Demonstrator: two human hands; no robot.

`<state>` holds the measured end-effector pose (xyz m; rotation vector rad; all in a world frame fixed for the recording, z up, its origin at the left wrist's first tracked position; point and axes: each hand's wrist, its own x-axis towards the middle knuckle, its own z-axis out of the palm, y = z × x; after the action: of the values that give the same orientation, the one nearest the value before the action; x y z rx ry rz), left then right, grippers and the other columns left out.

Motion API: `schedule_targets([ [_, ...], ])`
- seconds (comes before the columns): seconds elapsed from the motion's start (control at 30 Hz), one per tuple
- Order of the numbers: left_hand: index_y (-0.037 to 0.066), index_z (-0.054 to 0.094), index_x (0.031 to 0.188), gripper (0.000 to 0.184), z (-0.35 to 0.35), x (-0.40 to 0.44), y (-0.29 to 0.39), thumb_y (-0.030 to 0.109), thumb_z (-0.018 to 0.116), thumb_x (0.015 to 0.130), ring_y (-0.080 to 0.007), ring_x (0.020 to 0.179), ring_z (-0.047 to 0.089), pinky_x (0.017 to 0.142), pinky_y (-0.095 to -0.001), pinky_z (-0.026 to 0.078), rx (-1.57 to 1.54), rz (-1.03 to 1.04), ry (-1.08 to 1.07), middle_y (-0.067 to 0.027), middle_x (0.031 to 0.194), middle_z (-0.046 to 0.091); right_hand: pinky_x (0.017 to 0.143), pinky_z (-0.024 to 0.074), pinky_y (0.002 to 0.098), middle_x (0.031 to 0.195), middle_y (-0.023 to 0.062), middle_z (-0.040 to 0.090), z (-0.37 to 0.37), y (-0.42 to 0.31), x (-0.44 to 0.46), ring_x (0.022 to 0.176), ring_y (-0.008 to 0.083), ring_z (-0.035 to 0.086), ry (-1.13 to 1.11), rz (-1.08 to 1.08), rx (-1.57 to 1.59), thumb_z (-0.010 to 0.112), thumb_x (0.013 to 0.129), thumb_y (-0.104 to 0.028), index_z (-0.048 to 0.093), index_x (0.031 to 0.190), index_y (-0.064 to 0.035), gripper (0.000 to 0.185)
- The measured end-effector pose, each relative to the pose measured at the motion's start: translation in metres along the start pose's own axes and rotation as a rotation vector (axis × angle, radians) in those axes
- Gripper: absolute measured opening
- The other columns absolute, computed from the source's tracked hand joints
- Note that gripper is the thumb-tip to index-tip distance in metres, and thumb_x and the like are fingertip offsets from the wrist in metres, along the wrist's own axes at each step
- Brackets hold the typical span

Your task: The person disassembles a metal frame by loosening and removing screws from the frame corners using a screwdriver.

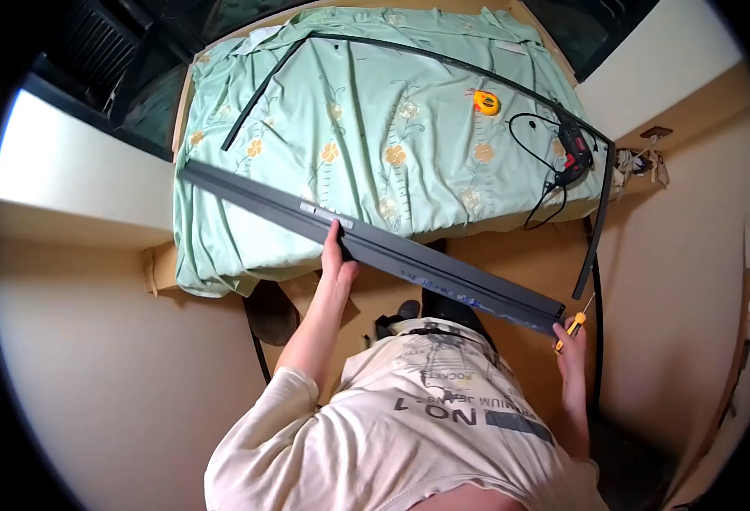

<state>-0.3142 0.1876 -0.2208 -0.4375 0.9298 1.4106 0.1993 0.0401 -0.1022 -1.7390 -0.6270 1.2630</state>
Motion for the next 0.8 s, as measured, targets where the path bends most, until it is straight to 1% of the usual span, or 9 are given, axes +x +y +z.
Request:
schedule_targets([
  [0.13,0.009,0.059,0.116,0.037,-0.011,0.02,-0.013,0.038,0.062,0.093,-0.0277,0.11,0.057,0.104,-0.046,0.039,-0.066,-0.061,0.017,-0.0077,0.116,0.062,0.049,0.043,0.0244,0.084,-0.0027,0.046,0.012,-0.038,0.068,0.063,0.0074,0.049,-0.026,0.012,-0.107,0.074,0.083,-0.006,0.046,0.09,-0.0118,0.029],
  [0.3,0.008,0.052,0.128,0.05,0.042,0.037,-0.017,0.044,0.06,0.093,-0.0307,0.12,0.052,0.11,-0.0473,0.034,-0.069,-0.024,0.044,-0.0118,0.128,0.056,0.051,0.0454,0.0245,0.078,-0.0028,0.047,0.013,-0.065,0.155,0.063,0.0076,0.051,-0.14,0.024,-0.18,0.076,0.083,-0.01,0.048,0.09,-0.0097,0.028],
  [0.37,0.008,0.05,0.13,0.058,0.059,0.055,-0.018,0.05,0.061,0.091,-0.0315,0.122,0.051,0.11,-0.0485,0.034,-0.065,-0.027,0.117,-0.0123,0.131,0.054,0.051,0.0445,0.0229,0.078,-0.0047,0.048,0.018,-0.065,0.191,0.061,0.0056,0.05,-0.086,0.044,-0.2,0.075,0.083,-0.008,0.049,0.089,-0.0132,0.027],
  [0.4,0.009,0.052,0.127,0.056,0.088,0.045,-0.018,0.049,0.065,0.089,-0.0307,0.119,0.052,0.107,-0.0491,0.037,0.044,-0.021,0.23,-0.0111,0.128,0.056,0.052,0.0445,0.0223,0.08,-0.0054,0.049,0.021,-0.064,0.21,0.064,0.0049,0.05,-0.108,0.039,-0.192,0.075,0.083,-0.008,0.049,0.091,-0.0138,0.028],
  [0.43,0.01,0.055,0.125,0.056,0.065,0.077,-0.021,0.047,0.07,0.085,-0.0329,0.119,0.051,0.105,-0.0543,0.036,-0.05,0.023,0.176,-0.0109,0.126,0.059,0.053,0.0438,0.0222,0.082,-0.0064,0.049,0.03,-0.07,0.223,0.067,0.0044,0.05,-0.064,0.081,-0.228,0.075,0.083,-0.009,0.049,0.092,-0.0147,0.027],
  [0.47,0.011,0.057,0.123,0.054,0.063,0.091,-0.018,0.047,0.07,0.085,-0.0314,0.118,0.052,0.105,-0.0523,0.037,-0.03,0.005,0.194,-0.0098,0.125,0.06,0.054,0.043,0.0229,0.085,-0.0064,0.048,0.034,-0.072,0.237,0.07,0.0046,0.05,-0.075,0.129,-0.261,0.073,0.084,-0.01,0.049,0.094,-0.0149,0.027],
  [0.5,0.01,0.059,0.117,0.047,0.07,0.098,-0.015,0.046,0.068,0.088,-0.0264,0.109,0.057,0.102,-0.043,0.043,-0.05,-0.013,0.185,-0.0079,0.117,0.062,0.057,0.0446,0.0247,0.087,-0.0034,0.05,0.041,-0.077,0.244,0.07,0.0073,0.051,-0.15,0.125,-0.228,0.074,0.085,-0.014,0.05,0.098,-0.0118,0.027],
  [0.67,0.009,0.061,0.113,0.038,0.081,0.132,0.007,0.04,0.065,0.092,-0.0258,0.104,0.06,0.1,-0.0432,0.045,-0.074,-0.016,0.187,-0.0068,0.111,0.066,0.053,0.0414,0.0242,0.079,-0.0051,0.044,0.069,-0.061,0.252,0.064,0.0056,0.047,-0.211,0.165,-0.211,0.071,0.087,-0.012,0.048,0.092,-0.0142,0.024],
  [0.8,0.007,0.062,0.111,0.031,0.075,0.143,0.013,0.031,0.066,0.092,-0.0252,0.097,0.062,0.095,-0.0414,0.048,-0.018,-0.019,0.163,-0.007,0.104,0.067,0.049,0.036,0.0241,0.072,-0.005,0.042,0.065,-0.024,0.253,0.06,0.0055,0.045,-0.233,0.079,-0.355,0.07,0.087,-0.01,0.048,0.087,-0.0139,0.022],
])
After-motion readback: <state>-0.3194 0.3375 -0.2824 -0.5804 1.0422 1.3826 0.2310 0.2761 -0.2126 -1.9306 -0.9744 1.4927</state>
